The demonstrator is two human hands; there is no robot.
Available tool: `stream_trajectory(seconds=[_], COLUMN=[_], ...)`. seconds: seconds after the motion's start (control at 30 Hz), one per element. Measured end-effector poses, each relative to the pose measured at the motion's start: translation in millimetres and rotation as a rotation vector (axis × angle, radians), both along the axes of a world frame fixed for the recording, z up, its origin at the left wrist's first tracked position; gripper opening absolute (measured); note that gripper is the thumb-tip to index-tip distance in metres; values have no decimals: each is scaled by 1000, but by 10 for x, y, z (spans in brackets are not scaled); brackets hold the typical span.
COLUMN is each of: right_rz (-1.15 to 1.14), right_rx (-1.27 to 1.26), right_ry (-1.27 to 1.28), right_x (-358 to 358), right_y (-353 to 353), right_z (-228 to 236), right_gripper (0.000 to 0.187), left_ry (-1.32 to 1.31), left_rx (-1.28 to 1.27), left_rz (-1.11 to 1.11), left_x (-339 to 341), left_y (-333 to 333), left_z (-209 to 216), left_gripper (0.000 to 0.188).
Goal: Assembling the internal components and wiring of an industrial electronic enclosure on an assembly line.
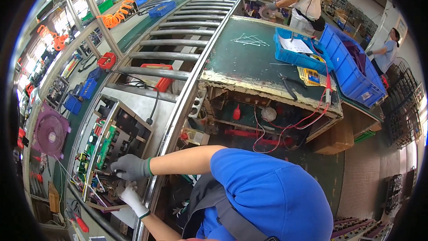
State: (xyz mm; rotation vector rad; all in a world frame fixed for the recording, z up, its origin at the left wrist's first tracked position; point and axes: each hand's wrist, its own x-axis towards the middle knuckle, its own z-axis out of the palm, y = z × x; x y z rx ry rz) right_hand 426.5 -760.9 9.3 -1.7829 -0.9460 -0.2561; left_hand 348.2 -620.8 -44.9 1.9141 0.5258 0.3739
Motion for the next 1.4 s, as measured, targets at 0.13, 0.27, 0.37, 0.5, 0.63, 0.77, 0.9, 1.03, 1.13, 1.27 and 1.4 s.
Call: stream_trajectory(seconds=[0.13,0.27,0.37,0.5,0.63,0.77,0.9,1.03,1.13,1.27,1.4], right_rz=[-16,-22,-60,-52,-39,-8,-47,10,8,12,154], right_rx=[53,173,277,224,188,226,50,-79,-47,-90,-133], right_ry=[39,-9,-41,-14,-18,-60,-177,-219,-195,-110,205], right_x=[-68,-201,-322,-360,-319,-285,-197,-203,-198,-84,-45], right_y=[-69,-102,-225,104,162,51,-28,212,228,15,-291], right_z=[-41,-31,-77,-288,-385,-368,-337,-562,-593,-298,147], right_gripper=[17,16,15,13,12,12,14,16,17,30,20], left_ry=[-228,-306,-239,-338,-289,-444,-108,-435,-292,-312,-253], left_rx=[-323,-406,-328,-198,-101,-110,-108,1163,-192,-655,-353], left_rz=[-24,31,42,-121,-152,-71,-114,-26,121,-107,-215], left_x=[-46,-71,-38,27,-91,-149,-31,-31,-396,-357,-394], left_y=[-43,-80,-137,85,0,-102,115,536,0,-72,-193], left_z=[80,-9,93,-160,-50,-85,-112,-620,-24,166,568], left_gripper=[34,30,29,32,37,21,20,25,28,20,21])
